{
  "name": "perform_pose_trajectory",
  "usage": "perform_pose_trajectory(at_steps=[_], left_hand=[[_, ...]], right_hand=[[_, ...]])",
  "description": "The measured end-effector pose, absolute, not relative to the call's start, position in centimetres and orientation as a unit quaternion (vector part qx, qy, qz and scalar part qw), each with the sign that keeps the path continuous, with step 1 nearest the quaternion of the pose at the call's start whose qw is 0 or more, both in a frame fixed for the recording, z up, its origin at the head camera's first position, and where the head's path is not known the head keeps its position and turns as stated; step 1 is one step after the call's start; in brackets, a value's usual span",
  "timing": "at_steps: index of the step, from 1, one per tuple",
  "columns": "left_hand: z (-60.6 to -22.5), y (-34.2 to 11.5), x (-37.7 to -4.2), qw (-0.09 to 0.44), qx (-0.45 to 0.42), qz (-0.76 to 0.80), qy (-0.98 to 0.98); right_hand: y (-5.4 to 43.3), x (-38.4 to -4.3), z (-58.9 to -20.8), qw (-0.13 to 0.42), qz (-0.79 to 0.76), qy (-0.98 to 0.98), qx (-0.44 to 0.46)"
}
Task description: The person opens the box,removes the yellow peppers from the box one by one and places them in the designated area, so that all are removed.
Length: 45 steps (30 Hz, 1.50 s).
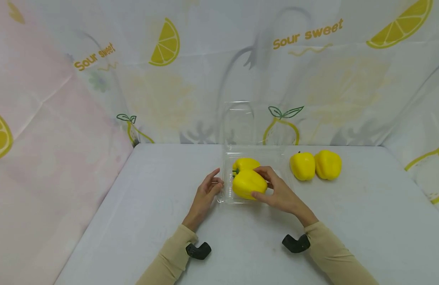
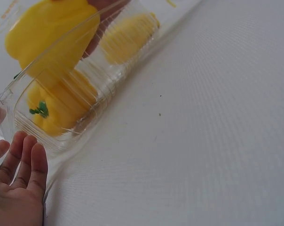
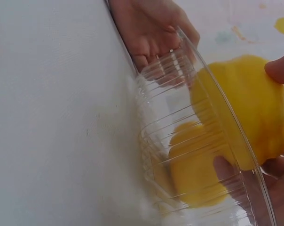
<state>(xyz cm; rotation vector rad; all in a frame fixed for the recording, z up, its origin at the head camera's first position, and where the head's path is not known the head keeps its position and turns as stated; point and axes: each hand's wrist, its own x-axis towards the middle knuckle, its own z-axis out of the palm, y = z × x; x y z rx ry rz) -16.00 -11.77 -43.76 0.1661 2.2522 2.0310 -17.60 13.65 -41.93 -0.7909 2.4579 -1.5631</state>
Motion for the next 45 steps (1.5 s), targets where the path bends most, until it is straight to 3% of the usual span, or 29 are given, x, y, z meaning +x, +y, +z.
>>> perform_pose_trajectory(at_steps=[15,34,45], left_hand=[[-46.8,-12.1,-17.4,0.045,0.044,0.661,0.747],[-45.3,-11.9,-16.5,0.047,0.050,0.681,0.729],[-46.8,-11.8,-17.2,0.032,0.049,0.703,0.708]], right_hand=[[14.1,-17.7,-41.4,0.080,-0.503,0.814,-0.279],[14.5,-17.8,-41.9,0.060,-0.502,0.813,-0.288],[14.6,-17.7,-41.6,0.056,-0.494,0.816,-0.294]])
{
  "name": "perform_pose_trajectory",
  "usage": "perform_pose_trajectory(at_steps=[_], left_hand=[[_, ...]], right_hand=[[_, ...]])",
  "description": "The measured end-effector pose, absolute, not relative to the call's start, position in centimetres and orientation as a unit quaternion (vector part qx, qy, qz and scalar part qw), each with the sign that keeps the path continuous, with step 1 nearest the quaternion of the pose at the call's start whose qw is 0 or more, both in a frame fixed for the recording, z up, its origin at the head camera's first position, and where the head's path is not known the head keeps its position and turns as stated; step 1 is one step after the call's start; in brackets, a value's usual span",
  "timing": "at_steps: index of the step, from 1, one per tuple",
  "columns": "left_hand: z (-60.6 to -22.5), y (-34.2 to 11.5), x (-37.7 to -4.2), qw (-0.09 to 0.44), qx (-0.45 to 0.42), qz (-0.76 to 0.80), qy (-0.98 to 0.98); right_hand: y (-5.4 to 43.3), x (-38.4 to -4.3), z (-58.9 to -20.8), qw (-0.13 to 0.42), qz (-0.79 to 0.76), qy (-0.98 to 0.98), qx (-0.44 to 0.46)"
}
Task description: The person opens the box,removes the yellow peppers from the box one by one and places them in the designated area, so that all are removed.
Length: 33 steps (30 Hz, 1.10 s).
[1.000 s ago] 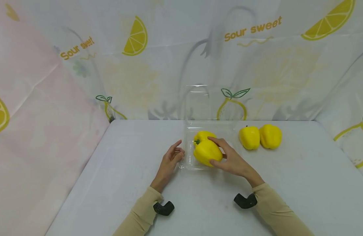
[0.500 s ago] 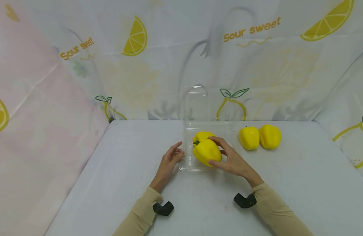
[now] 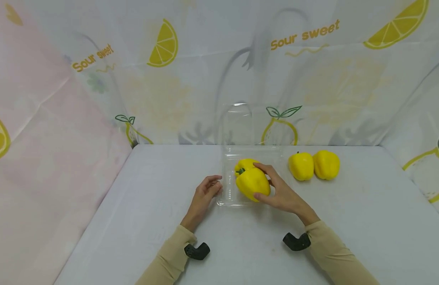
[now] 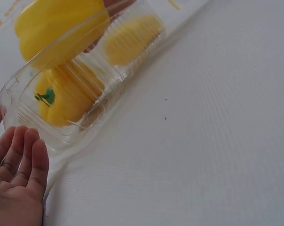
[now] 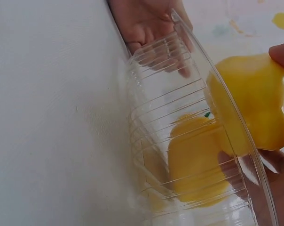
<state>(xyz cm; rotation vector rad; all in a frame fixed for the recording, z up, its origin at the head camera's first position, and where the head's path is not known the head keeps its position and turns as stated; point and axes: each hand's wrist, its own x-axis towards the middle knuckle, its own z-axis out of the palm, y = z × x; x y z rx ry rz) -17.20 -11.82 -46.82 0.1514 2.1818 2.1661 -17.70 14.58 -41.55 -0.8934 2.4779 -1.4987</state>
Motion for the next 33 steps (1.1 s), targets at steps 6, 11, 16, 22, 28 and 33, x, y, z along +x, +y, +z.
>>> perform_pose_trajectory(at_steps=[6,11,16,22,28,33], left_hand=[[-46.5,-12.0,-17.2,0.051,0.046,0.676,0.733],[-44.8,-11.9,-16.4,0.061,0.055,0.666,0.742],[-44.0,-11.7,-16.0,0.059,0.053,0.670,0.738],[-46.0,-12.0,-17.1,0.062,0.039,0.685,0.724],[-47.0,-12.0,-17.4,0.048,0.035,0.689,0.723],[-47.0,-11.9,-17.4,0.043,0.041,0.688,0.723]], right_hand=[[14.6,-17.6,-41.3,0.056,-0.486,0.823,-0.288],[14.6,-17.5,-41.1,0.061,-0.486,0.825,-0.282],[14.9,-17.6,-40.7,0.059,-0.493,0.825,-0.271],[15.9,-17.8,-39.9,0.053,-0.524,0.812,-0.250],[16.9,-18.1,-39.5,0.045,-0.532,0.814,-0.226],[17.6,-18.4,-39.2,0.030,-0.516,0.830,-0.209]])
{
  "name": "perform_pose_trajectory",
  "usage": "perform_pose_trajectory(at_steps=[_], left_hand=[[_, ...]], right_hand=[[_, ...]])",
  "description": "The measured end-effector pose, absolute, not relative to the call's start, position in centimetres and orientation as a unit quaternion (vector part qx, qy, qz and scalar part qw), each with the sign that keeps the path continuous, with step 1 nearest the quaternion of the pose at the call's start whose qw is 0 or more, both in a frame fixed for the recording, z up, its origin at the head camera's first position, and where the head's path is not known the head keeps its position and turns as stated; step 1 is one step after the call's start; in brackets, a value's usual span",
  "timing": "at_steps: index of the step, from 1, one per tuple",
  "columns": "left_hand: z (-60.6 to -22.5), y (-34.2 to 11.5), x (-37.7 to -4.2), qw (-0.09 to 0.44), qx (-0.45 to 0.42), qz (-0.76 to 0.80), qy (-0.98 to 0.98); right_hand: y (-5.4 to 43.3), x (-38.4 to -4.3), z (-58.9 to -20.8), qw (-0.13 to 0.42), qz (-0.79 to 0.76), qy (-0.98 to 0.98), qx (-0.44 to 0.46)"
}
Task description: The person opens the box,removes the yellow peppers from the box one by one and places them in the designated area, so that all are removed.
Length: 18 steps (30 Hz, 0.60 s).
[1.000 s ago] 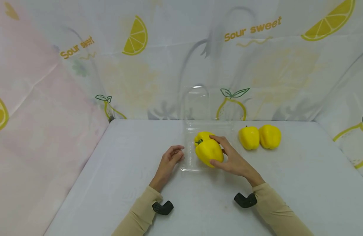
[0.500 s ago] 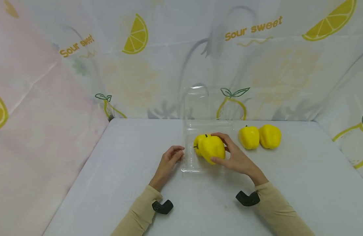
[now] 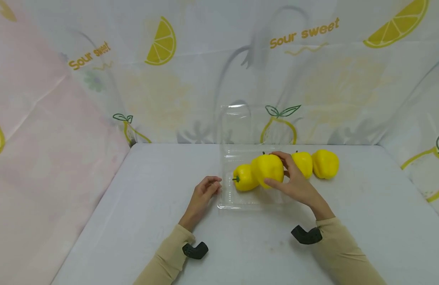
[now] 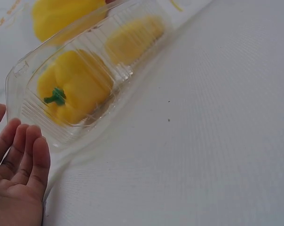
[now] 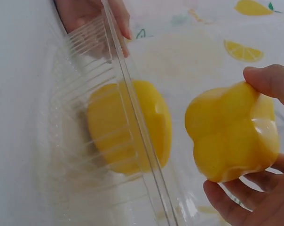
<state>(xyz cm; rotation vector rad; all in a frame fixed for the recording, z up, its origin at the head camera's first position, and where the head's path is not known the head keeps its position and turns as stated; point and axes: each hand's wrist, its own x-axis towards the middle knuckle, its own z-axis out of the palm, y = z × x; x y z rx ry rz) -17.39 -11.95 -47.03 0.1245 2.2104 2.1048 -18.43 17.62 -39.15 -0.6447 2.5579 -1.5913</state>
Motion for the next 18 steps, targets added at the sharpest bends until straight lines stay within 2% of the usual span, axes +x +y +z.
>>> perform_pose_trajectory(at_steps=[18], left_hand=[[-46.8,-11.9,-17.2,0.037,0.037,0.679,0.733]], right_hand=[[21.0,-18.8,-37.2,0.051,-0.500,0.859,-0.101]])
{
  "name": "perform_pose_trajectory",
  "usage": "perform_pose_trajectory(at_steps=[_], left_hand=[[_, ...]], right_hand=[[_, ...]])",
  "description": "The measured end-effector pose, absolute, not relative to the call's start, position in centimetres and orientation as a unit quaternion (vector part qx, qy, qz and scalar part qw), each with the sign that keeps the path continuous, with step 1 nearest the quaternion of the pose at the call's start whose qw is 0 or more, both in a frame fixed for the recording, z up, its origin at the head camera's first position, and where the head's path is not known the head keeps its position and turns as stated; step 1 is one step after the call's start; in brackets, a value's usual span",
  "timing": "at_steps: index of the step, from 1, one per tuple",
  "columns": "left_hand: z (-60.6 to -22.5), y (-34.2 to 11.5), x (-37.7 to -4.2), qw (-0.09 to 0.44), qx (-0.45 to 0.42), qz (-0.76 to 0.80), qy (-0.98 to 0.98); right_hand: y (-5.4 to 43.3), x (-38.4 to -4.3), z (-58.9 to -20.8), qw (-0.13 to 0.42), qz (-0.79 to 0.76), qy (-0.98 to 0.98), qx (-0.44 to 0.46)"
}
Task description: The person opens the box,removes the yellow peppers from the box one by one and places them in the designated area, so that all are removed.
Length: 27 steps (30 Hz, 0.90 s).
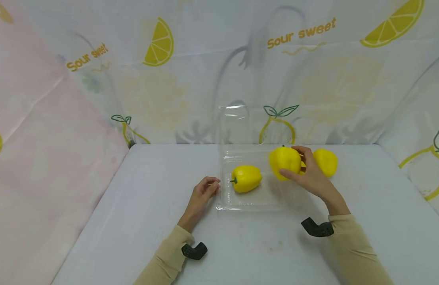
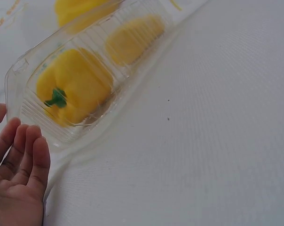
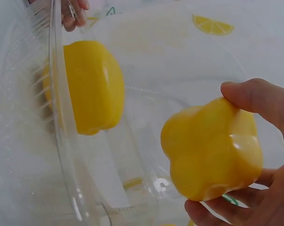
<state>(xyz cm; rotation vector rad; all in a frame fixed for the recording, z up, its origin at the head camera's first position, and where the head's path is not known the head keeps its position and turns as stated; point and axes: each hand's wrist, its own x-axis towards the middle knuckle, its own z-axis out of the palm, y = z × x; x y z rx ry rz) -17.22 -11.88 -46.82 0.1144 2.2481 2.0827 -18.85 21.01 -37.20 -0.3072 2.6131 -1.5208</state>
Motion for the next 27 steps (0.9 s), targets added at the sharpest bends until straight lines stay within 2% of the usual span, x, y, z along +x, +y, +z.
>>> perform_pose_trajectory(at_steps=[12,23,27], left_hand=[[-47.1,-11.9,-17.3,0.033,0.046,0.684,0.728],[-46.8,-12.1,-17.3,0.061,0.029,0.683,0.727],[-45.6,-11.9,-16.9,0.064,0.033,0.685,0.725]], right_hand=[[22.4,-19.0,-36.7,0.054,-0.461,0.883,-0.071],[23.4,-19.0,-36.4,0.063,-0.449,0.890,-0.050],[23.6,-19.2,-36.5,0.062,-0.443,0.893,-0.045]])
